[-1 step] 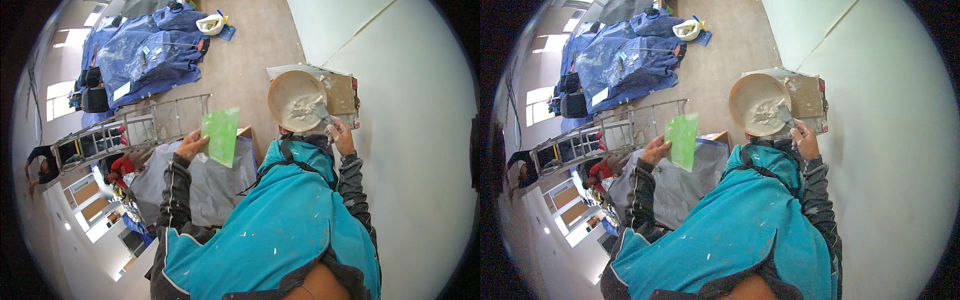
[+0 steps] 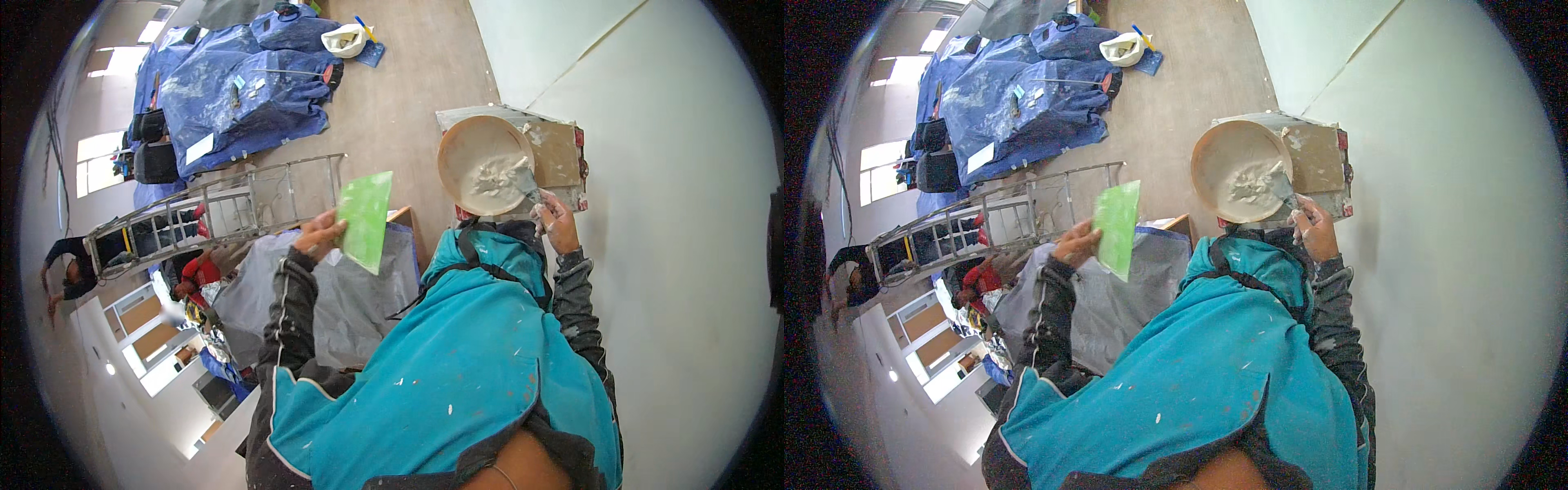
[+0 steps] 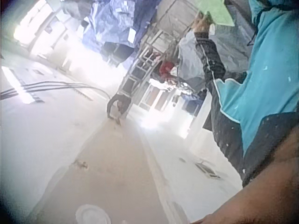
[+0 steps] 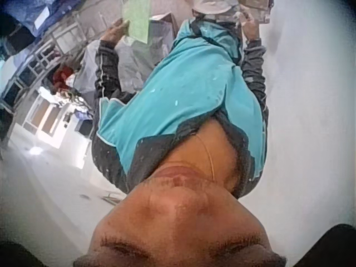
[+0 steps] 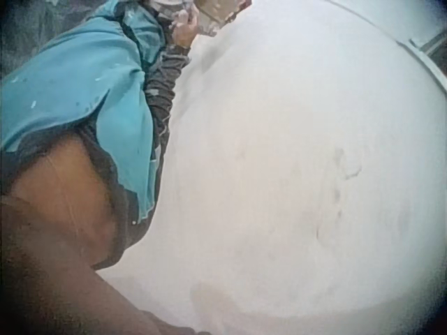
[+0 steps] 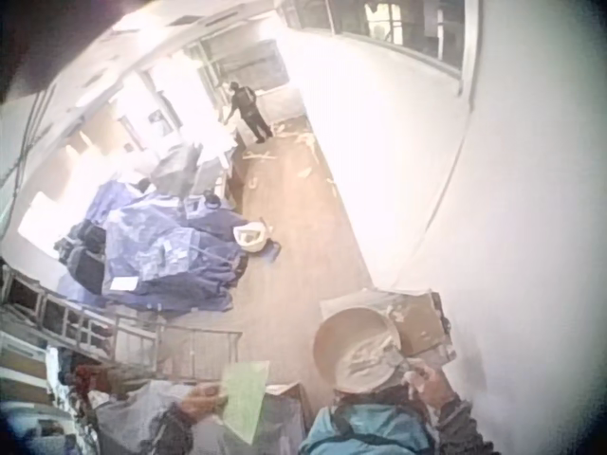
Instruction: The person scoops plaster from a container onto a plastic blade using a putty knife, then applies and smooths the plaster onto the wall.
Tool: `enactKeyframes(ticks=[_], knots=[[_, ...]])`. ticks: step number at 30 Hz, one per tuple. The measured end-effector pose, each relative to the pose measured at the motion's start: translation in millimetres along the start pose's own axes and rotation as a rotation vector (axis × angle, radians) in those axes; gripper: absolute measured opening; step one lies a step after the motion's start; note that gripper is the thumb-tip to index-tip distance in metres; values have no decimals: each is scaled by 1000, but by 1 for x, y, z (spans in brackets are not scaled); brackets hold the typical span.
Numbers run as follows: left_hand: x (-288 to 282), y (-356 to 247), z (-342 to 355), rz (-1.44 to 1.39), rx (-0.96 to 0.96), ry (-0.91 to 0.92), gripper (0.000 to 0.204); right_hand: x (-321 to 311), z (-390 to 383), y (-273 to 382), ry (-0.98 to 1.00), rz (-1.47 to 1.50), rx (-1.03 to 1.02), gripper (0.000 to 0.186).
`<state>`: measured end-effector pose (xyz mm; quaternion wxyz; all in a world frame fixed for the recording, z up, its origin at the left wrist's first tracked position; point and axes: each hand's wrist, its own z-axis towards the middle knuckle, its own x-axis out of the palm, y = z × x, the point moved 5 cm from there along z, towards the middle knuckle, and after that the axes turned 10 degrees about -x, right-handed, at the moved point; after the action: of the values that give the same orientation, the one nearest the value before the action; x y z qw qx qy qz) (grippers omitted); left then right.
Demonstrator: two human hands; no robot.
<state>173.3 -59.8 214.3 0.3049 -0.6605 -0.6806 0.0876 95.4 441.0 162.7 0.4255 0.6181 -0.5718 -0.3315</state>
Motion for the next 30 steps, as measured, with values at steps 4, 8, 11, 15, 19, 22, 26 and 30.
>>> enactKeyframes(ticks=[4, 8, 11, 15, 19, 22, 26, 30], knots=[[36, 71, 63, -40, -182, 303, 56, 2, 0, 1, 9, 6, -24, 42], [74, 146, 68, 157, -530, 734, 58, 1, 3, 4, 28, -18, -23, 43], [24, 140, 42, 616, -728, 606, 60, -7, 0, 5, -16, -37, -1, 45], [-121, 113, -11, 516, -637, -32, 51, -9, -2, 10, 19, 18, 45, 45], [-139, 65, -23, 158, -268, -607, 38, 4, 1, 14, 102, 124, 3, 45], [-71, 24, 0, -235, 620, -15, 38, 21, -7, 48, 118, 127, -86, 40], [46, -11, 60, -406, 307, 91, 28, 36, -18, 127, 173, -189, -498, 34], [140, -43, 82, -493, 186, 459, 37, 70, -35, 216, 369, -602, -1032, 47]])
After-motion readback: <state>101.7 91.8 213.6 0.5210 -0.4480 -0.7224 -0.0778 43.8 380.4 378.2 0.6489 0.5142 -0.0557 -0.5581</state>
